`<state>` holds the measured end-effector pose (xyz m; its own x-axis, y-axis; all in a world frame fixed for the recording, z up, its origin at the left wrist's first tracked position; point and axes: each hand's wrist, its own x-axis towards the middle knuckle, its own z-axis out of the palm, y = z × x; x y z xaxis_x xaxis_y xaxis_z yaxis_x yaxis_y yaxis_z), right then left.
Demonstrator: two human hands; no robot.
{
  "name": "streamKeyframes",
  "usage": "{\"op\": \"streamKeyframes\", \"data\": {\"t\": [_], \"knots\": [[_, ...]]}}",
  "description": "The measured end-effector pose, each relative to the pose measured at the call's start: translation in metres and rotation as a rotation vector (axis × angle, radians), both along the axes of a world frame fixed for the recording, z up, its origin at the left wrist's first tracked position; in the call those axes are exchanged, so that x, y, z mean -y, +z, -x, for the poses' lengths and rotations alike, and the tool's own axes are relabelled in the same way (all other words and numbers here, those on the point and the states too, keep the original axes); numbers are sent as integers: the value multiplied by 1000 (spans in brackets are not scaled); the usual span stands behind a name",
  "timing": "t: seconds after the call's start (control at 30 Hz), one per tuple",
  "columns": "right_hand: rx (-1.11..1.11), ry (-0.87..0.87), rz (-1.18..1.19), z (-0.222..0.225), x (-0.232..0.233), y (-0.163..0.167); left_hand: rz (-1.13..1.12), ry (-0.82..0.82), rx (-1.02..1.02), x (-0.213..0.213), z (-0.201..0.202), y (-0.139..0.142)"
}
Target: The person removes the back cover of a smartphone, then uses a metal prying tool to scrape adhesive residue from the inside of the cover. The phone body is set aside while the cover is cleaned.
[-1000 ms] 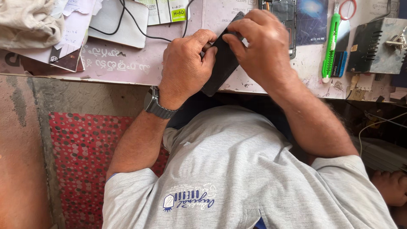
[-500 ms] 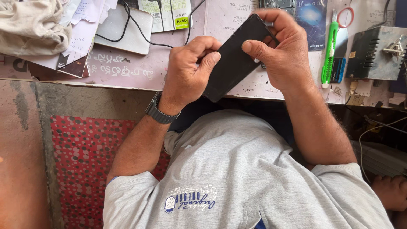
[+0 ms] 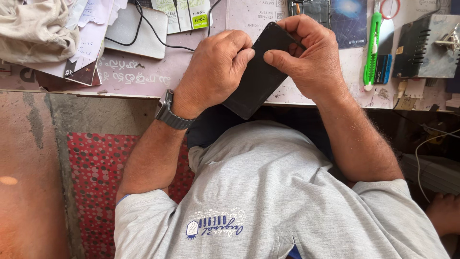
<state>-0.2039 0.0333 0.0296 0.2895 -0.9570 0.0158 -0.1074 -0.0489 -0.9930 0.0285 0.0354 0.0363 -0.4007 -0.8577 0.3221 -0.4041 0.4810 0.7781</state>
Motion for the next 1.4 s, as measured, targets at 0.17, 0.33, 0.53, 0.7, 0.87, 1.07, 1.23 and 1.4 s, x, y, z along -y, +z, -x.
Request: {"op": "streamKeyframes", "data": {"t": [0.17, 0.33, 0.53, 0.7, 0.87, 1.07, 1.23, 1.4], "knots": [[-63, -8, 49, -2, -3, -1, 201, 74, 117, -7, 6, -11], [-135, -9, 112, -4, -4, -2, 314, 169, 175, -4, 12, -21], [-225, -17, 171, -4, 0, -2, 252, 271, 113, -7, 22, -25], [-164, -23, 147, -7, 1, -5, 183, 404, 114, -10, 34, -27], [-163, -14, 206, -10, 2, -10, 157, 444, 172, -11, 33, -30], [-10, -33, 188, -8, -2, -12, 183, 514, 143, -4, 26, -24], [234, -1, 26, 8, -1, -5, 121, 415, 30, 6, -9, -14], [414, 28, -167, 6, 6, -9, 78, 334, 69, -1, -4, -4]]}}
